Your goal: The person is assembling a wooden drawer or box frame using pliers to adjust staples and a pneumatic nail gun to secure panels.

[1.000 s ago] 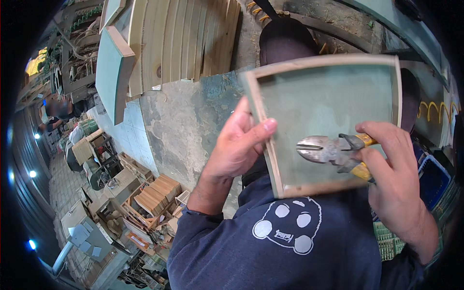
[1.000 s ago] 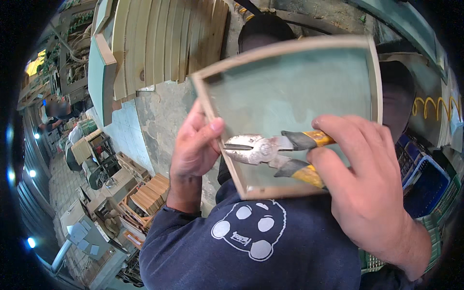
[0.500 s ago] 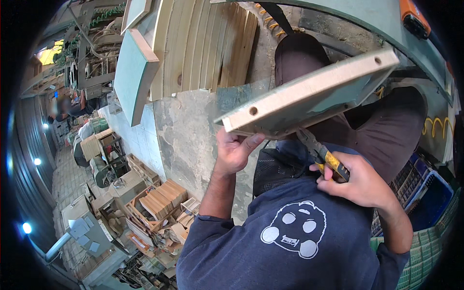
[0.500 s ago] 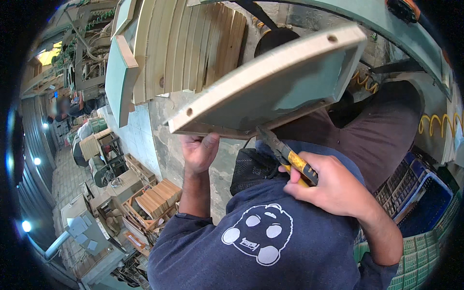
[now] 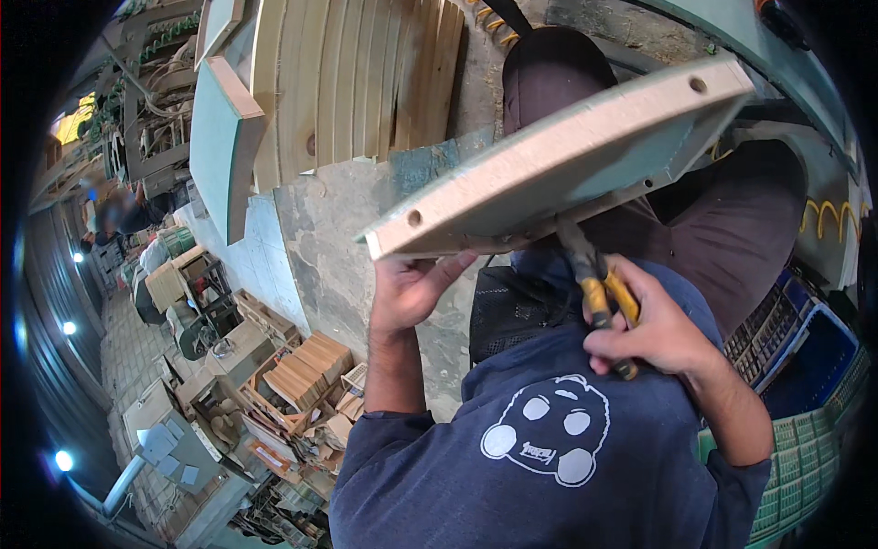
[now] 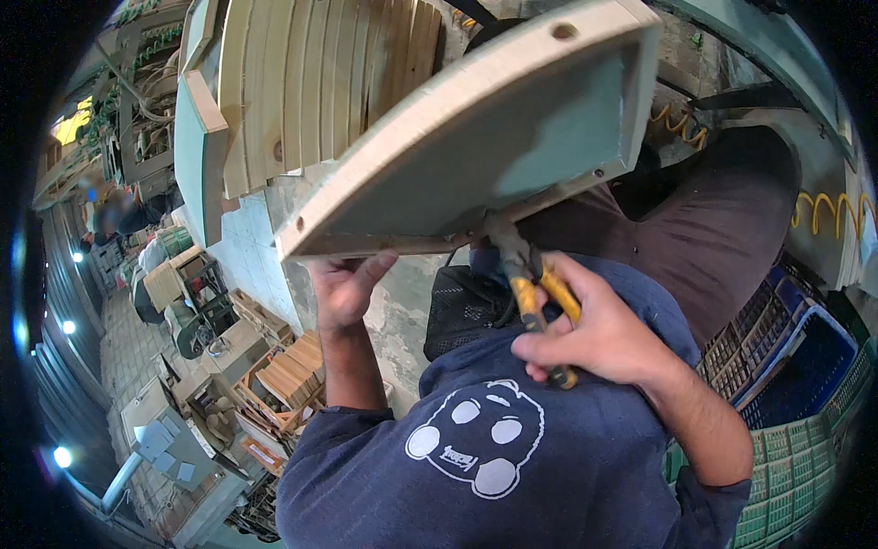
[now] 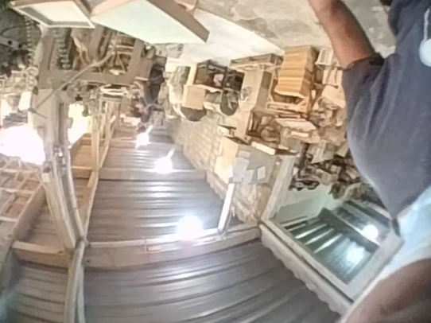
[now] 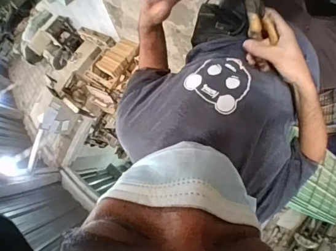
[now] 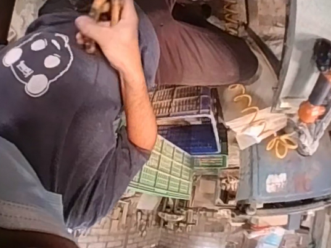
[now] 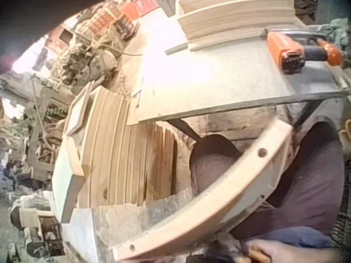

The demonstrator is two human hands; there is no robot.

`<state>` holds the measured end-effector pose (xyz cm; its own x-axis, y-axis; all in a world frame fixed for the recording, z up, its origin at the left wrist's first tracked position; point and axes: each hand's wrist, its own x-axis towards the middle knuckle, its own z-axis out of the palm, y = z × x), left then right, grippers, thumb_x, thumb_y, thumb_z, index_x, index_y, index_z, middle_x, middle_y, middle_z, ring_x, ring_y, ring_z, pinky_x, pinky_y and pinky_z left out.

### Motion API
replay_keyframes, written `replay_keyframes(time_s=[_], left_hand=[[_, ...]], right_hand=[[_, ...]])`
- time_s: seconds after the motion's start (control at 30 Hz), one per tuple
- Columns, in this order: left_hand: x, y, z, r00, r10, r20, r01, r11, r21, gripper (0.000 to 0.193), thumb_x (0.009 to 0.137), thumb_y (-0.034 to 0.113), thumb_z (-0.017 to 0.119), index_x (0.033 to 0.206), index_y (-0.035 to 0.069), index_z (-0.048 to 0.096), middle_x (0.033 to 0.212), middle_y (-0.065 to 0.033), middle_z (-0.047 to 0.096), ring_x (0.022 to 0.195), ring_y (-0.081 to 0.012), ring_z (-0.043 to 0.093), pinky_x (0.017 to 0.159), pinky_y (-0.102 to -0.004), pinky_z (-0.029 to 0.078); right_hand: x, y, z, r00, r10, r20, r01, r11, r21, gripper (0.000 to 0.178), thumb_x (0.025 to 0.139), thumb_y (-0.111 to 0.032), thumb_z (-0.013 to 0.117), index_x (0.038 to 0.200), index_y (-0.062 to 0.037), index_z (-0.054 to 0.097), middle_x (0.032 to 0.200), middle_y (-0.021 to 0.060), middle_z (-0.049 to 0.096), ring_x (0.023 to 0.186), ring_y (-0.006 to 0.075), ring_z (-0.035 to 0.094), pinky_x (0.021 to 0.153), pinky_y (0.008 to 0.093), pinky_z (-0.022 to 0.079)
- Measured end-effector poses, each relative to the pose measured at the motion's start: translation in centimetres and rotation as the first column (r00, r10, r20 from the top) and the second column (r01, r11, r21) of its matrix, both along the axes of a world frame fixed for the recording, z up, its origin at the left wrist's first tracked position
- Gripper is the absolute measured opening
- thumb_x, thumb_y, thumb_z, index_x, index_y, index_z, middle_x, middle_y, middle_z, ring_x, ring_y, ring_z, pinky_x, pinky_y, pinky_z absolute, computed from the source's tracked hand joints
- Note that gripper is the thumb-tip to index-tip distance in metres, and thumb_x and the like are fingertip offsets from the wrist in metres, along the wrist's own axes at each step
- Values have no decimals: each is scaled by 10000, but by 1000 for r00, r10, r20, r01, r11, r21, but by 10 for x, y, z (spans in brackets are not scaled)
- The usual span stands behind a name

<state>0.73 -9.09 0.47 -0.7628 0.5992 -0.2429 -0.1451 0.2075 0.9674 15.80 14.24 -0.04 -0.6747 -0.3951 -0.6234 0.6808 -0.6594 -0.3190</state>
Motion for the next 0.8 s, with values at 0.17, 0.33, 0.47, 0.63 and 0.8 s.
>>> replay_keyframes(time_s=[0.17,0.33,0.47,0.63,0.8], left_hand=[[-4,11,-7,997,71,-13,-67,978,199,475,780,-67,655,1204,-70,441,1080,-158,606,996,-204,596,863,-329,480],[-3,32,-9,984,146,104,-176,889,422,573,797,-58,632,1290,-8,345,1073,-140,584,960,-206,601,839,-338,494],[-6,46,-7,965,156,213,-241,846,476,622,811,-46,621,1334,36,295,1132,-132,532,978,-203,582,830,-337,503],[-6,47,-7,962,140,233,-241,835,494,641,809,-44,626,1346,49,288,1183,-127,499,1039,-202,554,862,-342,489],[-2,52,-5,983,100,154,-157,892,424,651,799,-45,642,1344,53,300,1205,-126,492,1081,-210,536,930,-359,445]], right_hand=[[15,10,-13,957,23,-290,56,964,262,622,699,-104,697,1249,20,433,956,45,509,838,127,549,732,257,469],[8,5,7,772,408,-488,66,712,699,561,624,-116,633,1138,48,480,930,191,551,843,322,561,784,362,458],[15,-4,3,684,584,-437,82,533,842,381,611,-81,616,971,20,544,919,173,554,861,351,564,779,409,461],[7,0,20,599,540,-591,363,476,802,362,559,57,618,902,-42,559,1137,145,549,872,312,583,732,367,463],[-10,-5,17,568,694,-443,387,251,888,311,589,-20,636,883,-38,537,1370,179,426,893,264,599,719,362,454]])
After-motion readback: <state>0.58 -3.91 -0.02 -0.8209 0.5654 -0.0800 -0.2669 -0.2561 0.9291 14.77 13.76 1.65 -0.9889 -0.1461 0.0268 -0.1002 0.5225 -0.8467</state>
